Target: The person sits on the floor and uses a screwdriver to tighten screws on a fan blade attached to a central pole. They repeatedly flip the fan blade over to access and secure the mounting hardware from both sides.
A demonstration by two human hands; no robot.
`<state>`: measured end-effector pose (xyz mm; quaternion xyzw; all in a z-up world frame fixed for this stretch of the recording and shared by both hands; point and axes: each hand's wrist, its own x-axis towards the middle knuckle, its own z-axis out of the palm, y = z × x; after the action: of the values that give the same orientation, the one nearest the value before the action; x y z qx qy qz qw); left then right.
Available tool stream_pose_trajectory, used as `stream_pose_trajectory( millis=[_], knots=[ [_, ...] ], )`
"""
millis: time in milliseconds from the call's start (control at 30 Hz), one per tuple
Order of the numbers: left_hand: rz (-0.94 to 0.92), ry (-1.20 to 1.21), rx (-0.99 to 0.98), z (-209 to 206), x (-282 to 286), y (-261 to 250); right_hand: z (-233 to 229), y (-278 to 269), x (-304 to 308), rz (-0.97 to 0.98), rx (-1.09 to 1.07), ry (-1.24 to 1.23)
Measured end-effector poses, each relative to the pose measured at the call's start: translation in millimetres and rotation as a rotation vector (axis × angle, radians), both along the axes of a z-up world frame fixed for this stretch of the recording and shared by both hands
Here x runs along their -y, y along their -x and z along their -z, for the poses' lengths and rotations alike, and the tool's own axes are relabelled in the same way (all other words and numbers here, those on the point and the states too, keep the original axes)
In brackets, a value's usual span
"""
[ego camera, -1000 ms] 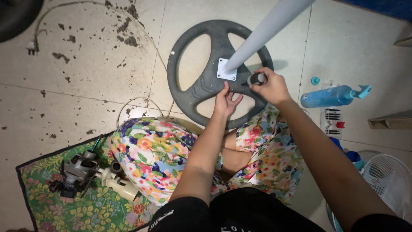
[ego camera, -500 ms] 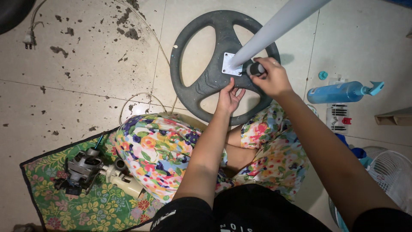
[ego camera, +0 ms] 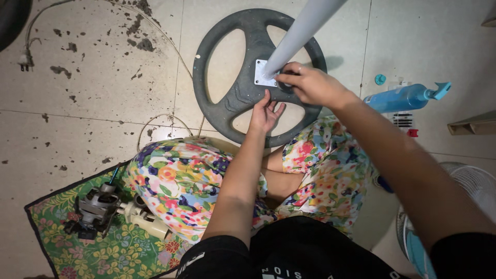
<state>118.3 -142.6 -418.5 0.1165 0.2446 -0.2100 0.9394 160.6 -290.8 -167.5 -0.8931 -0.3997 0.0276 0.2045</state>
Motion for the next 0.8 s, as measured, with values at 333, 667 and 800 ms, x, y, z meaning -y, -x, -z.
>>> stream_pose_trajectory(
  millis=[333, 667, 800],
  knots=[
    [-0.049, 0.017, 0.015, 24, 5, 0, 4, 2, -4, 0.298, -0.117, -0.145],
    [-0.062, -0.024, 0.024, 27, 7, -1, -8, -16, -23, 0.866, -0.534, -0.241],
    [-0.053, -0.033, 0.014, 20, 5, -4, -13, -5, -14, 0.562, -0.366, -0.154]
  ],
)
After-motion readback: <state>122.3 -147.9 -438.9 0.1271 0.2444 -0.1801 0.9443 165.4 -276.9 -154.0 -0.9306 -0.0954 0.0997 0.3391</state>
